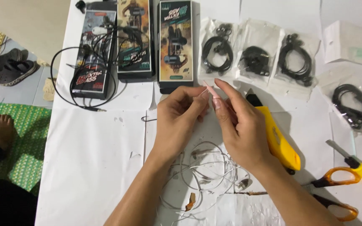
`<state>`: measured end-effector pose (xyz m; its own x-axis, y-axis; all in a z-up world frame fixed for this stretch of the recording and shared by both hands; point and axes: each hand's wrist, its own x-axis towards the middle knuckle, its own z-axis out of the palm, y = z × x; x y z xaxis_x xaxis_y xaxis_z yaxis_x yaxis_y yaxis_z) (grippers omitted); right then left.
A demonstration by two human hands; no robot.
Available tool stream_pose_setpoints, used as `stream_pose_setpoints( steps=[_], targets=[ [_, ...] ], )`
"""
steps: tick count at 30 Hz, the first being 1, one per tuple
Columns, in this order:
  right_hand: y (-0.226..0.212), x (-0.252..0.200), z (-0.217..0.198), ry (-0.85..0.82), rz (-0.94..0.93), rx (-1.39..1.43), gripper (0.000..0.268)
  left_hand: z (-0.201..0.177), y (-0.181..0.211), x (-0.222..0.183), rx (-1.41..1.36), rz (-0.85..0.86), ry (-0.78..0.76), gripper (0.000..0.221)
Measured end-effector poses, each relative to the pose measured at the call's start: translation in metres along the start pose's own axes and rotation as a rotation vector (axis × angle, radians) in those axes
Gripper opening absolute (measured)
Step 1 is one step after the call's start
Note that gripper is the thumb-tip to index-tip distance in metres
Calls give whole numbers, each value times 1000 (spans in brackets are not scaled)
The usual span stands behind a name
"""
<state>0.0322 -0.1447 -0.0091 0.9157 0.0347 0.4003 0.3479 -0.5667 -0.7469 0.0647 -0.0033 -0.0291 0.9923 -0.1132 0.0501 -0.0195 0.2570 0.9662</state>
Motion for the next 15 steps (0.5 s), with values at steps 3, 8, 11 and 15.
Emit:
stream_pose_setpoints(
  steps=[3, 8, 11, 15],
  targets=[
    [9, 1, 2, -7, -111, -21, 42, -2, -5, 2, -16, 7, -30, 15],
    [22, 0, 3, 5, -189, -104, 48, -3, -2, 0, -62, -20, -15, 14],
    [16, -2, 3, 17, -214, -118, 47, -2, -5, -3, -72, -20, 4, 13],
    [28, 0, 6, 17, -216, -132, 49, -2, -6, -3, -95, -38, 23, 11]
  ],
)
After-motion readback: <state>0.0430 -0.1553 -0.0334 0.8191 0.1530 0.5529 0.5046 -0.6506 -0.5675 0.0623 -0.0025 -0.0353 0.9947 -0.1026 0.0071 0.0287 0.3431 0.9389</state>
